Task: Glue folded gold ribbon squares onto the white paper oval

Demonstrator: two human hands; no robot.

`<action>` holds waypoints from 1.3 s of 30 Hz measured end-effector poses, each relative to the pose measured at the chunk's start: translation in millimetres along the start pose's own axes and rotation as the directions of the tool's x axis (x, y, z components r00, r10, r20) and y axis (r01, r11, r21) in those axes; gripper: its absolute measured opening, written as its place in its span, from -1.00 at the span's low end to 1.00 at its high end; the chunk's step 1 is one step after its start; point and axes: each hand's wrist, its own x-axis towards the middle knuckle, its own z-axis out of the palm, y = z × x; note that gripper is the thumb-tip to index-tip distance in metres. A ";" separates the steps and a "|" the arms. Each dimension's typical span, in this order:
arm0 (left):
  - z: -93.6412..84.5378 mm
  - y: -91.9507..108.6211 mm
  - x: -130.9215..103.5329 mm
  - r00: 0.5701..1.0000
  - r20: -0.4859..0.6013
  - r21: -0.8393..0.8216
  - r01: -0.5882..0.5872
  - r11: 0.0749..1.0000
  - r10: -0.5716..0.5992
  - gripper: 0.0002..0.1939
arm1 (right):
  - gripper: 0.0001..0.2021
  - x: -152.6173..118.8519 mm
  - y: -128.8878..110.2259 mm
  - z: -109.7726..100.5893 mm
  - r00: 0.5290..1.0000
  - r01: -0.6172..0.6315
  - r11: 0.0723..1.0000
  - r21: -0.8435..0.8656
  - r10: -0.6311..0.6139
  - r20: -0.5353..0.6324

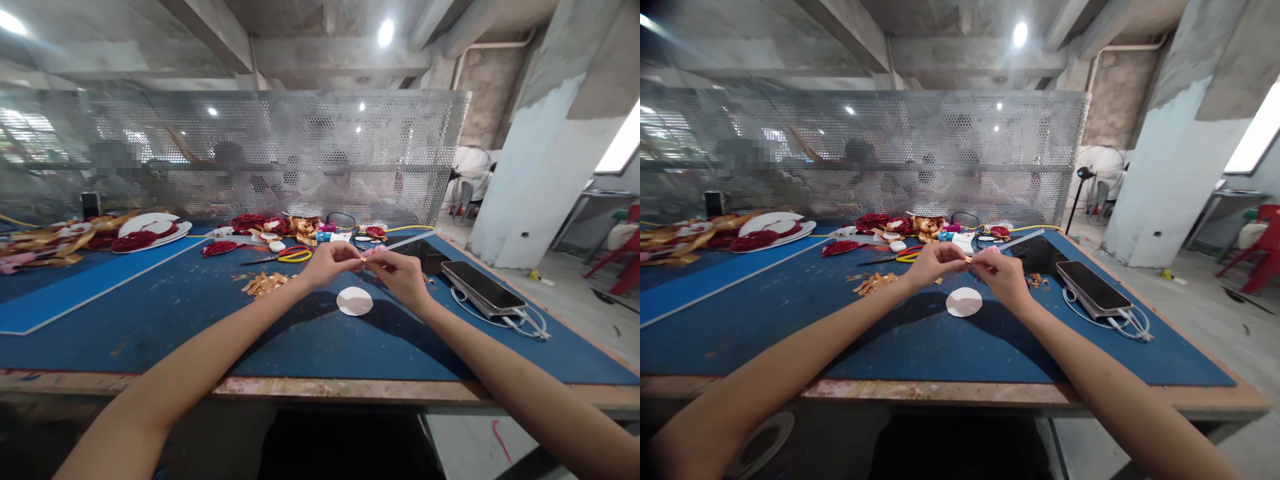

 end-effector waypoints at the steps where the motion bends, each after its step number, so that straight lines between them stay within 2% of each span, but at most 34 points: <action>1: 0.0 0.2 -0.1 1.000 -0.001 0.001 -0.002 1.000 0.002 -0.82 | -0.88 0.0 0.1 0.1 1.000 0.002 1.000 -0.001 -0.002 0.000; 13: -1.8 0.4 -1.0 1.000 0.000 0.077 -0.013 0.997 0.014 -0.82 | -0.89 2.5 -5.9 -1.7 0.998 0.069 0.998 0.004 -0.069 -0.010; 39: -0.3 -0.7 -0.8 0.997 -0.042 0.082 -0.067 0.994 0.071 -0.73 | -0.88 2.6 -11.4 -1.2 0.999 0.044 0.999 0.023 -0.044 0.026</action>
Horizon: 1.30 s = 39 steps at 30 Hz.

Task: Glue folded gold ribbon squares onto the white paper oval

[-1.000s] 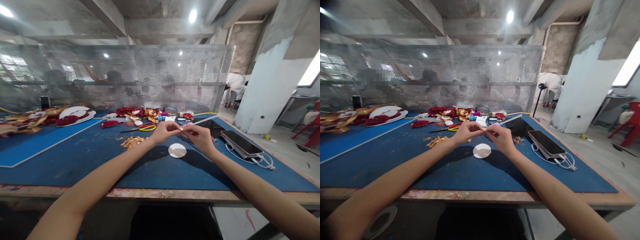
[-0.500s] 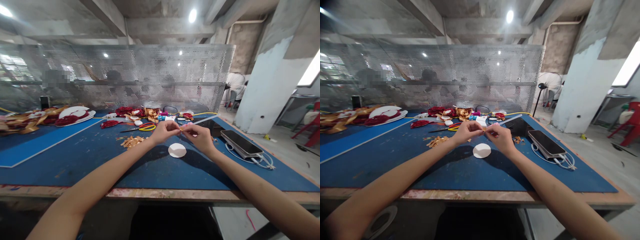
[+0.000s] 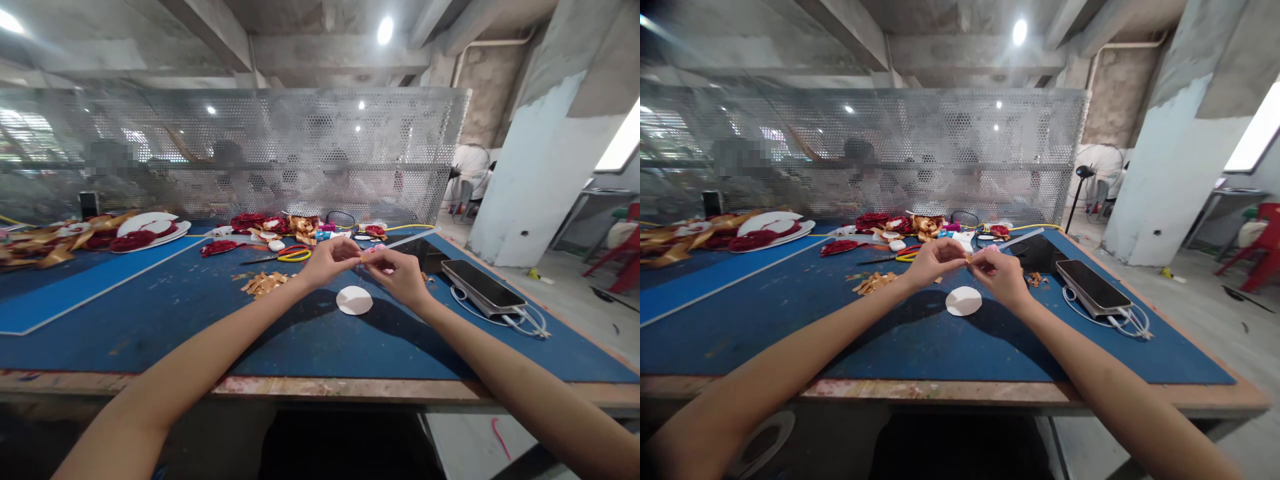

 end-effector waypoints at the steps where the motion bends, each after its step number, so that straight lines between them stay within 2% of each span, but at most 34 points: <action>1: 0.1 0.3 0.0 1.000 0.000 -0.005 0.001 1.000 -0.001 -0.73 | -0.87 0.0 -0.2 -0.3 1.000 -0.004 1.000 -0.001 0.004 0.003; 8: -0.9 -0.9 0.0 1.000 0.011 -0.011 0.006 1.000 -0.006 -0.74 | -0.90 0.6 -1.3 -1.1 1.000 -0.012 1.000 -0.002 0.012 0.025; 14: -1.5 -2.4 0.2 0.999 0.046 -0.022 0.014 1.000 -0.013 -0.74 | -0.90 0.5 0.1 -1.2 0.999 0.030 0.998 0.048 -0.032 0.033; 20: -1.0 -1.3 0.2 0.998 0.067 -0.026 0.014 1.000 -0.013 -0.75 | -0.91 1.3 -1.1 -1.0 1.000 -0.009 1.000 -0.015 0.009 0.007; 27: 1.3 0.9 -1.3 0.995 0.092 -0.031 0.037 0.999 -0.034 -0.74 | -0.87 0.5 -0.1 0.4 1.000 0.004 1.000 0.005 -0.004 0.018; 34: 2.9 1.6 -3.2 0.992 0.100 0.064 0.072 0.995 -0.078 -0.74 | -0.86 -0.6 0.0 -0.3 0.994 0.065 0.991 -0.121 -0.054 0.092; 39: 2.5 3.5 -5.7 0.993 0.113 0.294 0.003 0.956 -0.037 -0.77 | -0.86 -1.8 1.4 1.4 0.985 0.101 0.971 -0.215 -0.068 0.157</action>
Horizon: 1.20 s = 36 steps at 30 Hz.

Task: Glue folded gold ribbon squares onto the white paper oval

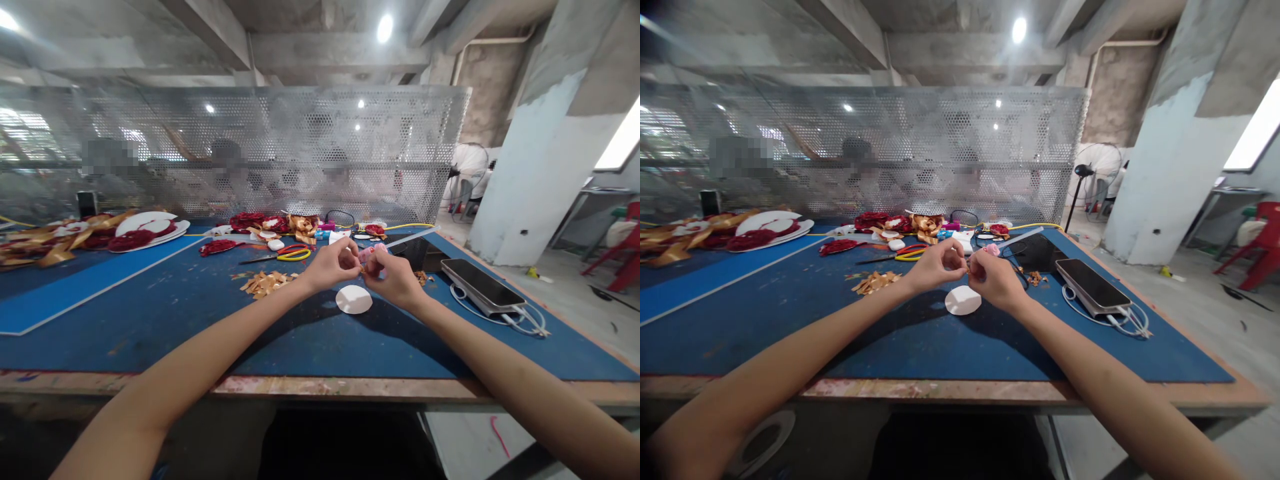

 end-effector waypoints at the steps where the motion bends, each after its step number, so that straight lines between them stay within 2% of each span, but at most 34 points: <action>1: 0.3 1.2 -0.7 1.000 0.008 0.079 -0.027 0.996 0.027 -0.77 | -0.87 -0.5 0.6 0.8 1.000 -0.009 1.000 -0.010 0.009 0.021; 3: 2.1 3.9 -1.9 0.993 0.054 0.264 -0.114 0.958 0.104 -0.79 | -0.88 -1.5 2.1 2.5 0.997 -0.040 0.999 -0.019 0.041 0.066; 5: 5.3 5.5 -2.7 0.976 0.116 0.442 -0.215 0.871 0.183 -0.84 | -0.89 -2.2 3.6 3.6 0.991 -0.082 0.997 0.003 0.081 0.106; 8: 10.7 3.6 -3.2 0.951 0.168 0.598 -0.308 0.740 0.260 -0.94 | -0.88 -1.8 5.7 4.4 0.986 -0.151 0.984 0.092 0.143 0.087; 13: 12.8 -4.1 -3.4 0.894 0.284 0.709 -0.439 0.551 0.347 -0.86 | -0.80 0.5 11.3 7.2 0.954 -0.295 0.934 0.200 0.298 0.013; 17: 11.2 -5.1 -3.6 0.843 0.363 0.742 -0.519 0.423 0.398 -0.82 | -0.77 -0.9 15.2 10.9 0.921 -0.386 0.894 0.227 0.389 0.032; 23: 9.7 -8.5 -3.9 0.815 0.448 0.751 -0.566 0.340 0.368 -0.84 | -0.83 -4.0 14.6 11.8 0.940 -0.341 0.923 0.178 0.330 0.091; 26: 8.5 -12.4 -3.3 0.812 0.464 0.751 -0.573 0.329 0.354 -0.84 | -0.82 -3.5 13.0 9.8 0.946 -0.319 0.937 0.144 0.305 0.111; 28: 7.5 -14.8 -2.5 0.820 0.459 0.740 -0.566 0.364 0.342 -0.86 | -0.83 -2.8 11.8 8.4 0.950 -0.300 0.945 0.127 0.285 0.123; 33: 4.6 -17.0 -1.3 0.873 0.407 0.675 -0.486 0.556 0.269 -0.91 | -0.84 -2.2 9.6 7.0 0.957 -0.263 0.961 0.084 0.249 0.149; 36: 2.6 -15.9 -2.2 0.888 0.400 0.615 -0.443 0.653 0.226 -0.91 | -0.84 -3.1 10.4 8.0 0.959 -0.247 0.967 0.061 0.235 0.157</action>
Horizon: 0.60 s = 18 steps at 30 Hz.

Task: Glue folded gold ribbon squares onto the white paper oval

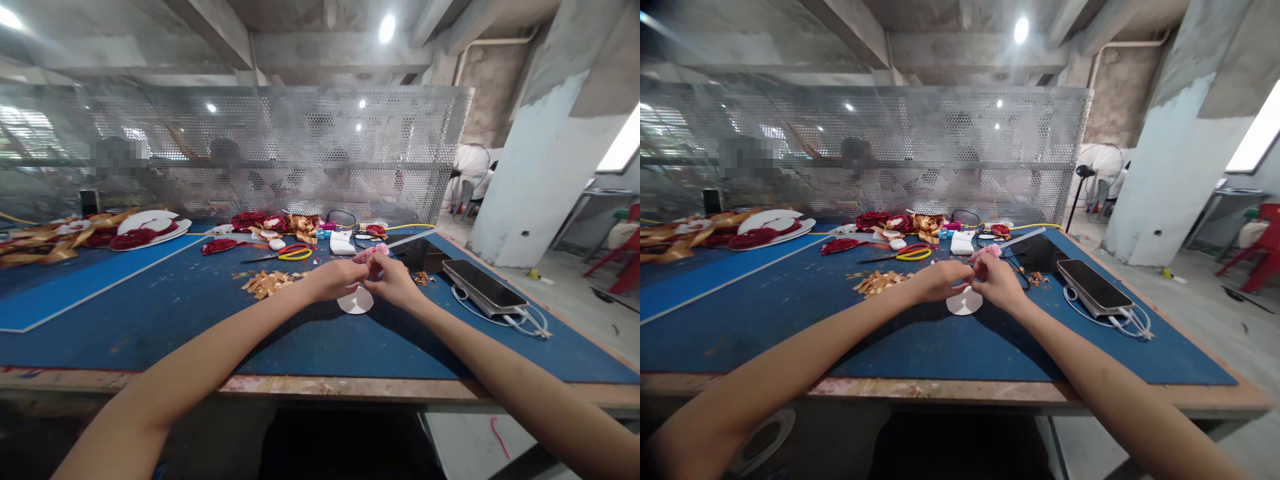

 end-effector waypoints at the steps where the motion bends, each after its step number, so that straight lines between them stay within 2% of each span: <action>1: -0.7 0.1 -0.5 1.000 0.005 -0.031 0.005 1.000 -0.005 -0.92 | -0.83 -0.2 0.8 0.5 1.000 0.002 1.000 -0.004 -0.002 0.001; 7: -4.4 -0.9 -1.9 1.000 0.024 -0.193 0.024 0.981 -0.019 -0.92 | -0.83 -0.7 5.6 1.7 0.998 0.053 0.998 -0.030 -0.053 0.016; 10: -6.9 -2.1 -2.6 0.998 0.012 -0.334 0.059 0.941 -0.058 -0.92 | -0.84 -0.2 6.0 0.5 0.995 0.094 0.994 -0.063 -0.092 0.031; 15: -8.0 -5.3 -5.4 0.982 -0.029 -0.575 0.138 0.807 -0.188 -0.89 | -0.82 1.0 4.3 -2.2 0.995 0.101 0.987 -0.126 -0.099 0.024; 18: -4.9 -8.9 -6.6 0.972 0.041 -0.732 0.187 0.655 -0.231 -0.85 | -0.79 1.3 3.7 -4.0 0.994 0.103 0.988 -0.117 -0.099 0.033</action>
